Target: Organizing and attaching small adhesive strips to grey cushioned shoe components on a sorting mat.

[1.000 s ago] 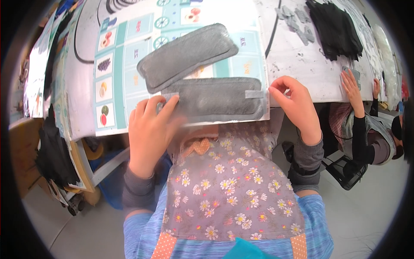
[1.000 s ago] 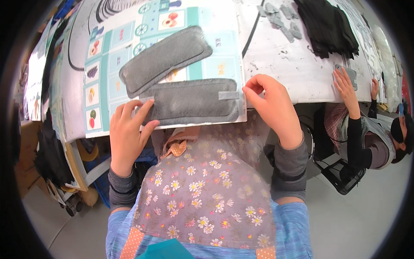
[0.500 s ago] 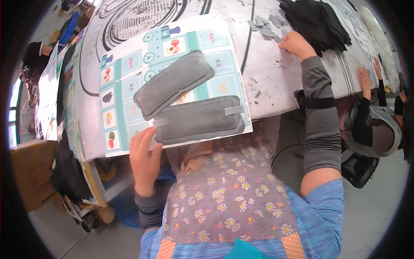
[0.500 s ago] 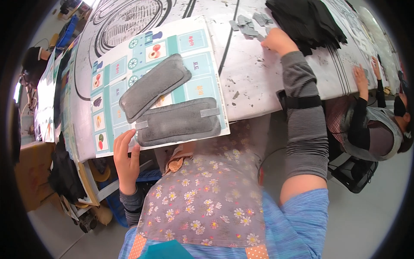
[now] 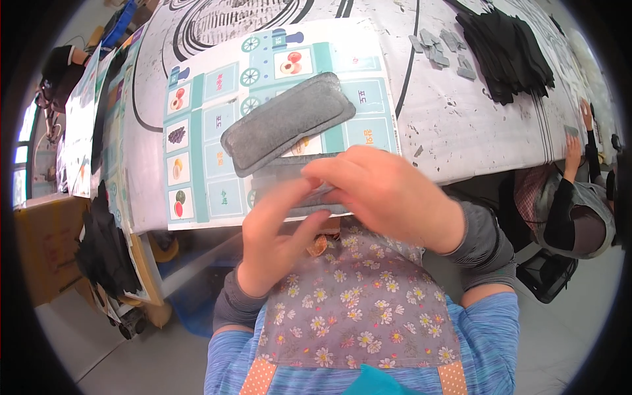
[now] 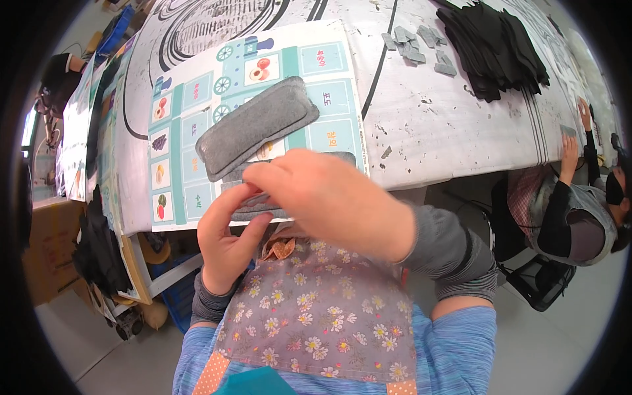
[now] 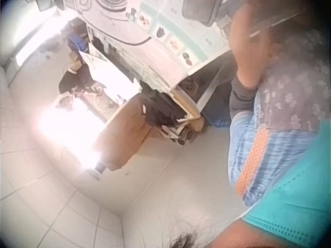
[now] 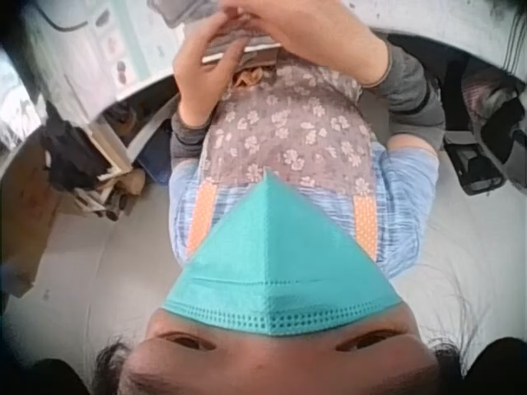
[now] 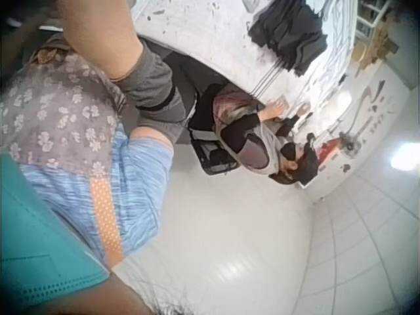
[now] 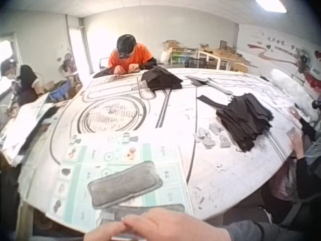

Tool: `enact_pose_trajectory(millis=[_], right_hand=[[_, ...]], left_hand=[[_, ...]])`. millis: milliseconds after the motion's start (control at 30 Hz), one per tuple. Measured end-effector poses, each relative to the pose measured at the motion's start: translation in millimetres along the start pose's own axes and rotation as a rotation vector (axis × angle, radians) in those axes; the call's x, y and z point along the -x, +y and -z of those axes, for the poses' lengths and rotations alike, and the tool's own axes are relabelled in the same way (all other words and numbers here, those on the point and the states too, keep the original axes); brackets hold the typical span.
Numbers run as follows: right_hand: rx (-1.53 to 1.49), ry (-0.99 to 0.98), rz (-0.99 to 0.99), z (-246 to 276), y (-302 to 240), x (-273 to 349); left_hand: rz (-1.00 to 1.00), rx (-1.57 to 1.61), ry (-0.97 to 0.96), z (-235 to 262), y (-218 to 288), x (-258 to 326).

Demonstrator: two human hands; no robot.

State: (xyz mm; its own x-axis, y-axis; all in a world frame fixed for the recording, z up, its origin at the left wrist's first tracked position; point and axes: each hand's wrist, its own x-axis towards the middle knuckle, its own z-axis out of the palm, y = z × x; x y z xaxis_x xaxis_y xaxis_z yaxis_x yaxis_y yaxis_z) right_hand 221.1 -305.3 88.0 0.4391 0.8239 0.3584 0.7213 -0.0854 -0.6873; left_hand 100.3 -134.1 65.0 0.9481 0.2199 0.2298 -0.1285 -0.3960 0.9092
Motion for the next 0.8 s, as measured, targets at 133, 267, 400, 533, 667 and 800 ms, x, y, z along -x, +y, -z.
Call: enact_pose_trajectory(millis=[133,267,400,533,667,800], right_hand=[[-0.071,0.009,-0.043,-13,-5,-1],[-0.087,-0.054,-0.082,-18,3,7],[0.009,-0.113,-0.03,-6,12,1],[-0.026,0.098,-0.147,18,47,-29],[0.021,0.01,-0.316,54,105,-61],[-0.169,-0.061,-0.682,43,154,-72]], left_hand=[[-0.137,-0.085,0.012,4,-10,1],[-0.003,-0.037,0.01,5,-19,9],[0.167,0.076,0.037,11,-25,12],[0.224,0.042,0.099,26,-10,-1],[0.115,-0.179,0.005,68,2,-37],[0.107,-0.444,-0.272,68,6,-94]])
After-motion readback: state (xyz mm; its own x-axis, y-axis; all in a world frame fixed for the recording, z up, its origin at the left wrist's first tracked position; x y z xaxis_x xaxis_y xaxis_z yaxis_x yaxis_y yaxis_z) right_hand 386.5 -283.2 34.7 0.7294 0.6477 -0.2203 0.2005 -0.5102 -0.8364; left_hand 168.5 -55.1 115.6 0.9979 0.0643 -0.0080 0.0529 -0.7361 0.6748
